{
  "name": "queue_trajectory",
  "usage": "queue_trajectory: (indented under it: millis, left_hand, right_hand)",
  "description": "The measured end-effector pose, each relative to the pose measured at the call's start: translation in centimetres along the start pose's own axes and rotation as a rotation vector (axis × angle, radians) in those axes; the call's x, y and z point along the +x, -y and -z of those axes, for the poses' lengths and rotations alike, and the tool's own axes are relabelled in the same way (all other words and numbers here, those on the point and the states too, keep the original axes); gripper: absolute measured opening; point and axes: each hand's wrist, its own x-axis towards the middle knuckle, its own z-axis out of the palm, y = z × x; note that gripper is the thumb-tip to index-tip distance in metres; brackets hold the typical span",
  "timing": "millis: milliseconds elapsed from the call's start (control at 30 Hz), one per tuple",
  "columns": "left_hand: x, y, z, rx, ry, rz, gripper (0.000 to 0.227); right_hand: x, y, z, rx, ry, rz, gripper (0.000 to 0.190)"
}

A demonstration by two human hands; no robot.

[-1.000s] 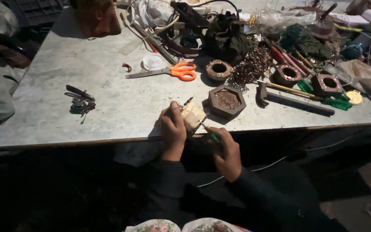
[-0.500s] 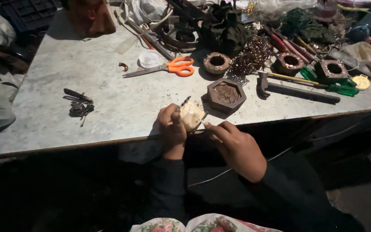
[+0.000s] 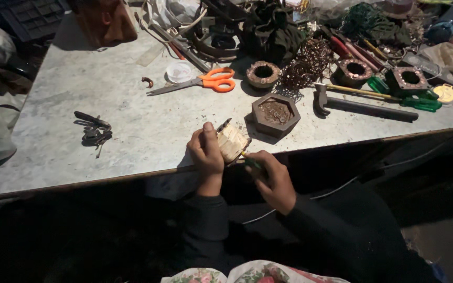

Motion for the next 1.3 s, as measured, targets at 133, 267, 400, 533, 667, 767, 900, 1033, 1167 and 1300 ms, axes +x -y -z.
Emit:
queue_trajectory:
  millis: [133,267,400,533,667,767,900,1033,1167,1300]
  left_hand:
    - [-0.1,-0.3,0.2,0.074,0.017,-0.127,0.043]
    - [-0.1,-0.7,0.0,0.043,0.031,-0.118,0.042]
    - [-0.2,-0.8,0.0,0.002,0.027,-0.022,0.042]
    - [-0.2,-0.1,0.0,0.010,0.020,-0.057,0.044]
    - [-0.1,0.9,0.1,-0.100,0.029,0.029,0.048]
    - [-0.2,1.5,0.0,-0.136,0.010,0.056,0.048]
    - [-0.3,1.8,0.1,-0.057,0.006,0.060,0.048]
    - [-0.2,1.9,-0.1,-0.080,-0.037,0.051,0.047]
    - [-0.3,2.3,-0.1,-0.088,-0.045,0.092,0.049]
    - [0.0,2.1,0.0,-0.093,-0.056,0.113,0.049]
  right_hand:
    - [-0.6,-2.0,-0.6,0.042,-0.039,0.093,0.037]
    - [-1.2,-3.1,-1.0,0.057,-0.069,0.184,0.039]
    - [-1.6,-3.5,-1.5,0.136,-0.075,0.165,0.042]
    - [-1.4,-3.1,-1.6,0.123,-0.078,0.176,0.042]
    - [-1.0,-1.3,-1.3,0.013,-0.067,0.100,0.041]
    - [-0.7,0.3,-0.8,-0.048,-0.053,0.175,0.051]
    - [-0.8,1.7,-0.3,-0.033,0.019,0.053,0.052]
    - [-1.7,1.8,-0.2,0.002,0.019,0.008,0.053]
    - [-2.8,0.9,0.3,0.038,0.067,-0.042,0.054]
    - [-4.0,0.4,0.8,-0.019,0.082,-0.086,0.050]
